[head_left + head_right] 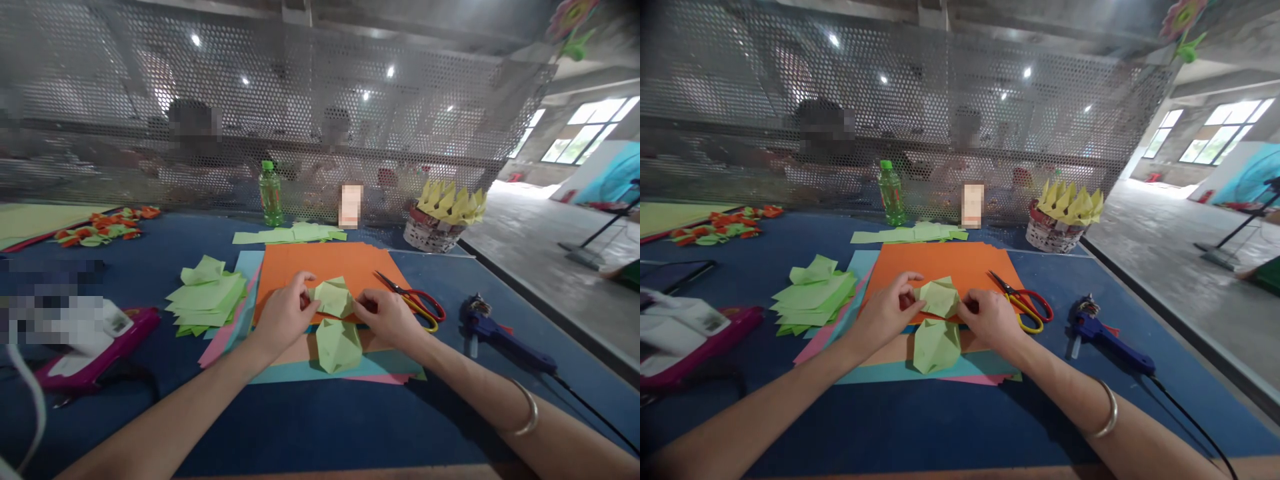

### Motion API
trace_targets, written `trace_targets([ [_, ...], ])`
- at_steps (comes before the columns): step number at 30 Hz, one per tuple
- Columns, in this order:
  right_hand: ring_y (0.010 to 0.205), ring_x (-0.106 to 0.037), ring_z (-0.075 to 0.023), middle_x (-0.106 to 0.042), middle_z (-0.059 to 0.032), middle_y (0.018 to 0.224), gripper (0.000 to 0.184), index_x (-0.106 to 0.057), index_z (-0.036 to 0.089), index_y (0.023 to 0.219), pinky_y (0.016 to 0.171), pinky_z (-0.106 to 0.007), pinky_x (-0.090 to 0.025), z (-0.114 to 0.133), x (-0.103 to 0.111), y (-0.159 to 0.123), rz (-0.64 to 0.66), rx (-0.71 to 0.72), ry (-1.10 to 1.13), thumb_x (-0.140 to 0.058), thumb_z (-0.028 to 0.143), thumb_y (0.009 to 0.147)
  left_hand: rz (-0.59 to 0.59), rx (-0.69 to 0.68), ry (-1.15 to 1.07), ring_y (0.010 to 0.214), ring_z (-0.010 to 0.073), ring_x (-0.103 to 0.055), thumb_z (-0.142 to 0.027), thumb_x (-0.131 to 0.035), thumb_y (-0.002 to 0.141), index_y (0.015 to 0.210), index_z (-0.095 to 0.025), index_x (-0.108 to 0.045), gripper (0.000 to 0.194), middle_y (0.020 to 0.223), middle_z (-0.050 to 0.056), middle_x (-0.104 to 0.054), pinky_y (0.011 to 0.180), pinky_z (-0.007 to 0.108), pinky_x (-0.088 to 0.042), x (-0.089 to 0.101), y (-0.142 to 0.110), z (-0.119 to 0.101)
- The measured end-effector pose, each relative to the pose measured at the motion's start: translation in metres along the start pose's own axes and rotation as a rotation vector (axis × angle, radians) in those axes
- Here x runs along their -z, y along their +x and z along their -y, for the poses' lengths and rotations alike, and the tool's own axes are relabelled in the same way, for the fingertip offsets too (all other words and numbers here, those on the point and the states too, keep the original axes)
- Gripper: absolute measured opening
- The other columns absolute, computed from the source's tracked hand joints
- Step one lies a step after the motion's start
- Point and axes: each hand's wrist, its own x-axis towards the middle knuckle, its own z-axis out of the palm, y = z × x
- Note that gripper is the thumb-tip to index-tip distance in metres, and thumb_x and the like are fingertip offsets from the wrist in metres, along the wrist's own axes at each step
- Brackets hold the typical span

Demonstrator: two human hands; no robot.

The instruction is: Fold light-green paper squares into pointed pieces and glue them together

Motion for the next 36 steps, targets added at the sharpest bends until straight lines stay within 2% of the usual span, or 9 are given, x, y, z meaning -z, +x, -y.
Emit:
trace_targets([
  [4, 0.056, -0.052, -0.0137, -0.064, 0.0002, 0.063, 0.022, -0.058, 0.02, 0.064, 0.053, -0.025, -0.028, 0.002, 0.001, -0.001, 0.01, 0.013, -0.038, -0.057, 0.027, 0.085, 0.007, -0.051, 0.109, 0.071, 0.0217, -0.063, -0.021, -0.063, 0.084, 0.118, -0.025, -0.051, 0.036, 0.082, 0.0, -0.065, 0.061, 0.03, -0.043, -0.005, 0.001, 0.008],
  [7, 0.057, -0.053, -0.0136, -0.064, 0.0001, 0.064, 0.023, -0.059, 0.02, 0.065, 0.054, -0.024, -0.029, 0.003, 0.002, -0.002, 0.015, 0.01, -0.05, -0.055, 0.027, 0.087, -0.015, -0.12, 0.197, 0.095, 0.0262, -0.062, -0.017, -0.061, 0.085, 0.123, -0.024, -0.047, 0.042, 0.108, 0.007, -0.063, 0.077, 0.038, -0.049, -0.005, 0.001, 0.009],
  [10, 0.057, -0.052, -0.0136, -0.064, 0.0002, 0.064, 0.025, -0.058, 0.02, 0.066, 0.053, -0.024, -0.028, 0.002, 0.002, -0.002, 0.02, 0.008, -0.056, -0.054, 0.029, 0.088, -0.018, -0.224, 0.285, 0.116, 0.0301, -0.053, -0.013, -0.059, 0.086, 0.125, -0.023, -0.048, 0.042, 0.123, 0.01, -0.055, 0.089, 0.043, -0.046, -0.002, 0.001, 0.003],
  [15, 0.058, -0.052, -0.0137, -0.062, 0.0008, 0.063, 0.027, -0.056, 0.02, 0.065, 0.053, -0.025, -0.028, 0.002, 0.002, -0.001, 0.024, 0.013, -0.055, -0.054, 0.032, 0.09, 0.036, -0.369, 0.404, 0.101, 0.0277, -0.053, -0.009, -0.049, 0.093, 0.104, -0.02, -0.061, 0.02, 0.106, 0.008, -0.056, 0.087, 0.043, -0.043, -0.001, 0.0, -0.004],
  [17, 0.057, -0.051, -0.0134, -0.061, 0.0011, 0.062, 0.029, -0.054, 0.02, 0.064, 0.053, -0.025, -0.028, 0.002, 0.003, -0.001, 0.02, 0.014, -0.055, -0.054, 0.032, 0.09, 0.081, -0.411, 0.426, 0.095, 0.0258, -0.054, -0.009, -0.047, 0.096, 0.096, -0.019, -0.064, 0.02, 0.098, 0.006, -0.058, 0.086, 0.042, -0.042, -0.003, 0.0, -0.003],
  [19, 0.058, -0.052, -0.0134, -0.062, 0.0011, 0.062, 0.029, -0.054, 0.02, 0.064, 0.054, -0.025, -0.029, 0.001, 0.002, -0.001, 0.018, 0.016, -0.054, -0.054, 0.032, 0.09, 0.118, -0.431, 0.434, 0.095, 0.0253, -0.055, -0.007, -0.046, 0.096, 0.098, -0.018, -0.065, 0.023, 0.097, 0.006, -0.06, 0.085, 0.041, -0.041, -0.006, 0.0, -0.002],
  [23, 0.059, -0.054, -0.014, -0.064, 0.0002, 0.065, 0.026, -0.06, 0.02, 0.067, 0.055, -0.024, -0.03, 0.0, 0.001, -0.001, 0.019, 0.019, -0.053, -0.054, 0.032, 0.089, 0.165, -0.402, 0.424, 0.1, 0.0268, -0.057, -0.004, -0.044, 0.095, 0.11, -0.018, -0.065, 0.03, 0.104, 0.007, -0.065, 0.086, 0.043, -0.04, -0.007, 0.0, 0.001],
  [32, 0.059, -0.056, -0.0139, -0.067, -0.0005, 0.067, 0.024, -0.062, 0.019, 0.07, 0.055, -0.024, -0.031, -0.003, 0.0, 0.0, 0.027, 0.035, -0.069, -0.055, 0.031, 0.09, 0.282, -0.243, 0.282, 0.102, 0.022, -0.061, -0.01, -0.051, 0.094, 0.101, -0.028, -0.068, 0.026, 0.104, 0.001, -0.066, 0.085, 0.036, -0.043, 0.002, 0.005, 0.001],
  [36, 0.059, -0.055, -0.0136, -0.066, -0.0004, 0.067, 0.024, -0.063, 0.019, 0.07, 0.055, -0.024, -0.031, -0.002, 0.0, 0.0, 0.031, 0.038, -0.085, -0.056, 0.03, 0.09, 0.311, -0.207, 0.248, 0.1, 0.022, -0.06, -0.011, -0.052, 0.092, 0.096, -0.027, -0.066, 0.022, 0.102, 0.0, -0.065, 0.084, 0.036, -0.042, 0.005, 0.006, 0.0],
])
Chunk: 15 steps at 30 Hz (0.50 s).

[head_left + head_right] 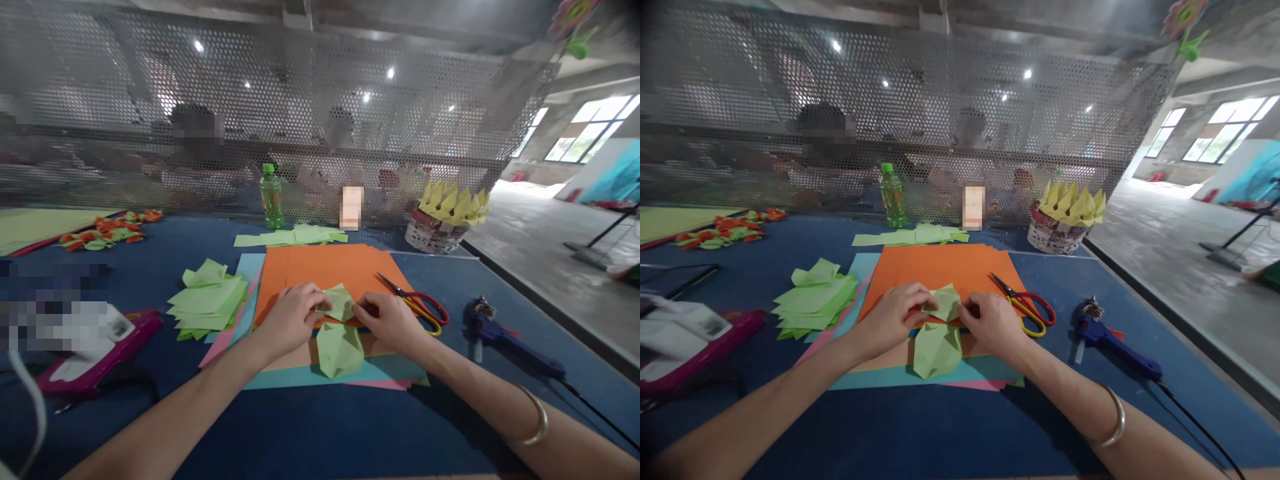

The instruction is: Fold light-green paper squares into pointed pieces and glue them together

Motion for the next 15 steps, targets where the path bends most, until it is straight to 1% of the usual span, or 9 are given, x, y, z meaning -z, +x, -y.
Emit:
trace_targets([
  [4, 0.059, -0.056, -0.0137, -0.067, -0.0009, 0.067, 0.023, -0.063, 0.019, 0.07, 0.054, -0.024, -0.031, 0.0001, 0.0003, -0.0012, 0.003, -0.003, -0.012, -0.056, 0.03, 0.09, 0.012, 0.012, -0.015, 0.097, 0.0226, -0.059, -0.014, -0.053, 0.091, 0.091, -0.025, -0.064, 0.015, 0.097, 0.002, -0.064, 0.082, 0.035, -0.042, 0.0012, 0.0012, -0.0026],
  [8, 0.059, -0.056, -0.0135, -0.067, -0.0008, 0.068, 0.024, -0.062, 0.019, 0.069, 0.055, -0.024, -0.031, -0.0002, 0.0004, 0.0002, 0.0, -0.001, -0.022, -0.056, 0.029, 0.09, -0.001, 0.023, -0.024, 0.094, 0.0226, -0.059, -0.015, -0.053, 0.091, 0.087, -0.024, -0.062, 0.013, 0.094, 0.002, -0.063, 0.081, 0.035, -0.042, -0.0009, 0.0037, -0.0033],
  [15, 0.058, -0.055, -0.0126, -0.067, -0.0001, 0.067, 0.023, -0.063, 0.019, 0.07, 0.055, -0.024, -0.031, 0.0008, 0.0007, 0.0005, -0.001, 0.009, -0.032, -0.057, 0.028, 0.09, -0.014, 0.031, -0.068, 0.089, 0.0211, -0.06, -0.024, -0.056, 0.094, 0.087, -0.024, -0.067, 0.014, 0.09, 0.002, -0.064, 0.074, 0.032, -0.044, -0.0004, 0.0068, -0.0021],
])
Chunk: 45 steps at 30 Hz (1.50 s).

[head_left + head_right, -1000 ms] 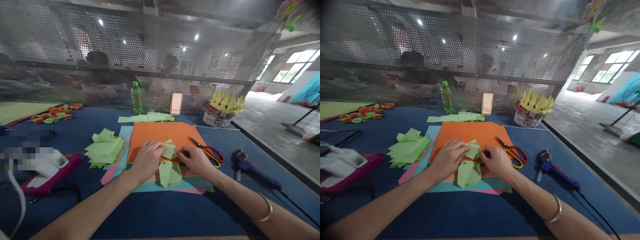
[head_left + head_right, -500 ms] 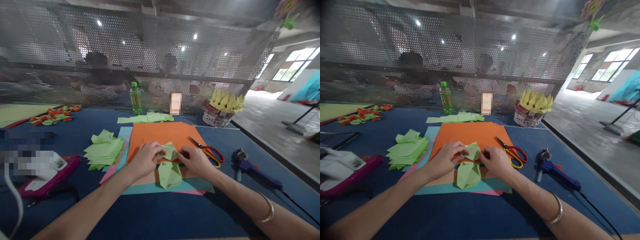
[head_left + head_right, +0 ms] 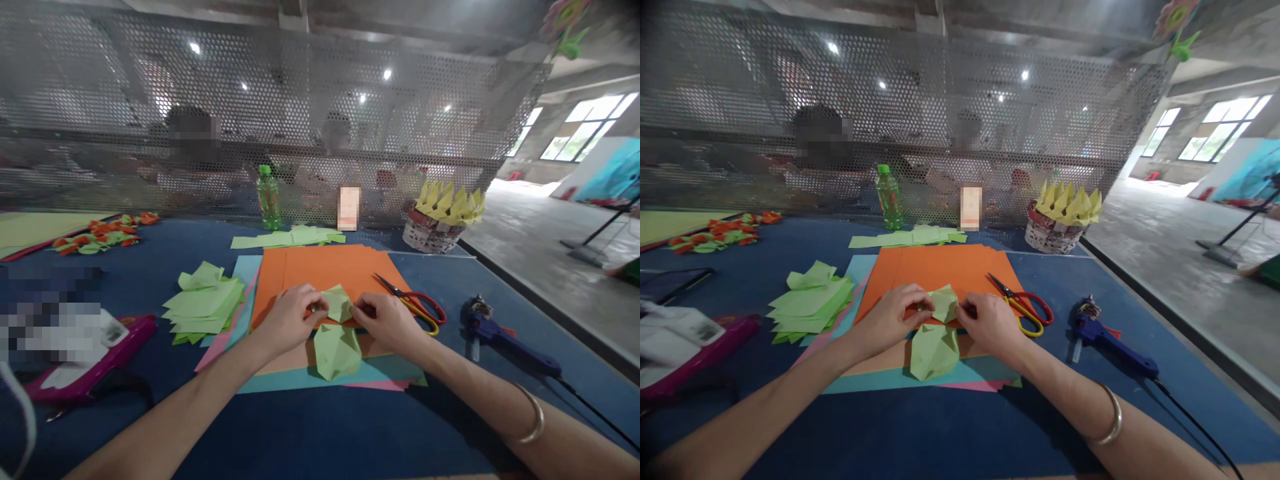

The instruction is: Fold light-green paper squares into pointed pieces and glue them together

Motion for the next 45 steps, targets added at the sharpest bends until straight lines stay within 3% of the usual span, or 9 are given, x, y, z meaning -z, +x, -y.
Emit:
trace_targets([
  [13, 0.058, -0.055, -0.0124, -0.068, 0.0, 0.068, 0.023, -0.063, 0.019, 0.07, 0.055, -0.024, -0.029, 0.0004, 0.0016, -0.0009, 0.0, -0.002, -0.006, -0.057, 0.028, 0.09, -0.06, -0.009, 0.014, 0.086, 0.0212, -0.061, -0.021, -0.056, 0.095, 0.079, -0.022, -0.069, 0.02, 0.085, 0.002, -0.066, 0.075, 0.032, -0.044, -0.005, 0.0045, 0.0012],
  [22, 0.056, -0.054, -0.012, -0.067, 0.0006, 0.067, 0.022, -0.065, 0.019, 0.071, 0.053, -0.024, -0.028, -0.0012, -0.0002, -0.0006, 0.0, -0.016, -0.012, -0.058, 0.028, 0.09, 0.018, -0.046, -0.009, 0.09, 0.0199, -0.064, -0.016, -0.058, 0.091, 0.091, -0.025, -0.071, 0.016, 0.098, 0.001, -0.069, 0.072, 0.03, -0.047, 0.0035, -0.0018, 0.0051],
  [33, 0.057, -0.054, -0.0123, -0.066, 0.0007, 0.065, 0.022, -0.063, 0.02, 0.069, 0.053, -0.024, -0.028, -0.0003, 0.0015, -0.0004, 0.003, -0.011, -0.01, -0.058, 0.027, 0.089, -0.029, -0.033, 0.016, 0.081, 0.0178, -0.065, -0.018, -0.056, 0.092, 0.085, -0.024, -0.073, 0.019, 0.092, 0.001, -0.07, 0.069, 0.028, -0.049, -0.0001, 0.0037, 0.0045],
  [40, 0.057, -0.054, -0.0126, -0.067, 0.0004, 0.066, 0.023, -0.063, 0.02, 0.069, 0.053, -0.024, -0.028, 0.0003, 0.0018, -0.0005, 0.005, -0.015, -0.006, -0.058, 0.027, 0.09, -0.074, -0.1, 0.106, 0.085, 0.0213, -0.062, -0.018, -0.051, 0.096, 0.081, -0.023, -0.07, 0.025, 0.085, 0.002, -0.068, 0.076, 0.035, -0.043, -0.003, 0.0039, -0.0005],
  [45, 0.056, -0.053, -0.0126, -0.066, 0.0008, 0.065, 0.023, -0.062, 0.02, 0.069, 0.053, -0.024, -0.028, -0.001, 0.0019, 0.0, -0.001, -0.021, -0.002, -0.057, 0.028, 0.09, -0.117, -0.177, 0.151, 0.089, 0.0215, -0.059, -0.017, -0.045, 0.099, 0.083, -0.021, -0.065, 0.026, 0.093, 0.003, -0.067, 0.08, 0.037, -0.039, -0.0057, 0.003, -0.0003],
])
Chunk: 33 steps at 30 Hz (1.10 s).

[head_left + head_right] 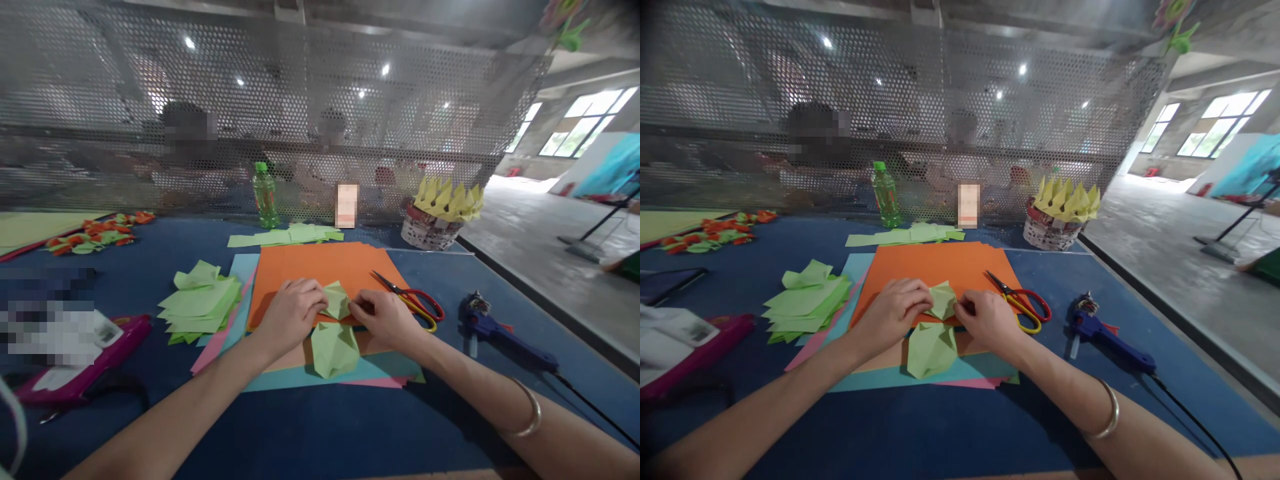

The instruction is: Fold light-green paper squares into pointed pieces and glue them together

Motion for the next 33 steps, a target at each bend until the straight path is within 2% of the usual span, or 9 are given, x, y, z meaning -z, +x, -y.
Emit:
trace_targets([
  [5, 0.057, -0.053, -0.0128, -0.066, 0.0007, 0.067, 0.021, -0.062, 0.02, 0.07, 0.053, -0.024, -0.028, -0.002, 0.0, 0.001, -0.016, -0.01, 0.001, -0.056, 0.027, 0.09, -0.042, -0.066, 0.011, 0.09, 0.021, -0.057, -0.017, -0.043, 0.101, 0.088, -0.021, -0.059, 0.02, 0.093, 0.002, -0.067, 0.082, 0.037, -0.038, 0.002, 0.0, -0.001],
  [9, 0.057, -0.053, -0.013, -0.066, 0.0006, 0.066, 0.021, -0.061, 0.02, 0.07, 0.053, -0.025, -0.028, -0.002, 0.0, 0.001, -0.019, -0.021, 0.003, -0.056, 0.027, 0.089, -0.045, -0.091, 0.019, 0.082, 0.0191, -0.058, -0.013, -0.038, 0.102, 0.092, -0.021, -0.055, 0.021, 0.087, 0.001, -0.066, 0.087, 0.038, -0.038, 0.002, -0.002, -0.004],
  [14, 0.057, -0.054, -0.0132, -0.067, 0.0002, 0.067, 0.021, -0.063, 0.02, 0.071, 0.053, -0.025, -0.028, -0.001, 0.002, 0.001, -0.024, -0.032, 0.007, -0.055, 0.028, 0.09, -0.04, -0.091, 0.043, 0.083, 0.0206, -0.06, -0.01, -0.031, 0.101, 0.1, -0.022, -0.049, 0.021, 0.093, 0.003, -0.067, 0.094, 0.042, -0.04, -0.003, -0.005, -0.001],
  [20, 0.059, -0.057, -0.0138, -0.069, -0.0007, 0.069, 0.019, -0.065, 0.02, 0.074, 0.053, -0.024, -0.03, -0.002, 0.002, 0.001, -0.032, -0.041, 0.006, -0.056, 0.026, 0.089, 0.069, -0.141, 0.07, 0.074, 0.0194, -0.06, -0.006, -0.03, 0.097, 0.102, -0.022, -0.046, 0.023, 0.084, 0.001, -0.065, 0.11, 0.049, -0.031, -0.005, -0.011, -0.002],
  [23, 0.06, -0.057, -0.0137, -0.069, -0.0011, 0.069, 0.019, -0.065, 0.02, 0.074, 0.054, -0.024, -0.03, -0.003, 0.002, 0.001, -0.038, -0.035, 0.003, -0.056, 0.025, 0.089, 0.144, -0.159, 0.066, 0.073, 0.0188, -0.062, -0.007, -0.031, 0.097, 0.1, -0.021, -0.049, 0.023, 0.089, 0.003, -0.066, 0.111, 0.051, -0.031, -0.002, -0.015, -0.006],
  [26, 0.058, -0.055, -0.0131, -0.067, -0.0004, 0.067, 0.02, -0.064, 0.019, 0.071, 0.054, -0.024, -0.029, -0.003, 0.001, 0.002, -0.044, -0.023, -0.004, -0.056, 0.025, 0.089, 0.204, -0.161, 0.048, 0.088, 0.0201, -0.066, -0.011, -0.032, 0.101, 0.096, -0.02, -0.055, 0.025, 0.103, 0.006, -0.068, 0.112, 0.051, -0.032, 0.006, -0.018, -0.01],
  [29, 0.057, -0.053, -0.0126, -0.065, 0.0007, 0.065, 0.022, -0.061, 0.019, 0.069, 0.054, -0.025, -0.028, -0.004, 0.001, 0.002, -0.049, -0.007, -0.009, -0.056, 0.027, 0.089, 0.246, -0.141, 0.024, 0.109, 0.0222, -0.065, -0.021, -0.037, 0.105, 0.1, -0.021, -0.061, 0.025, 0.122, 0.006, -0.067, 0.114, 0.051, -0.032, 0.016, -0.019, -0.013],
  [33, 0.058, -0.054, -0.0125, -0.065, 0.0007, 0.067, 0.02, -0.061, 0.019, 0.07, 0.055, -0.025, -0.029, -0.005, 0.002, 0.001, -0.042, 0.007, -0.01, -0.057, 0.026, 0.088, 0.302, -0.06, -0.032, 0.12, 0.0242, -0.061, -0.033, -0.042, 0.106, 0.102, -0.023, -0.068, 0.028, 0.132, 0.004, -0.065, 0.118, 0.057, -0.022, 0.025, -0.019, -0.017],
])
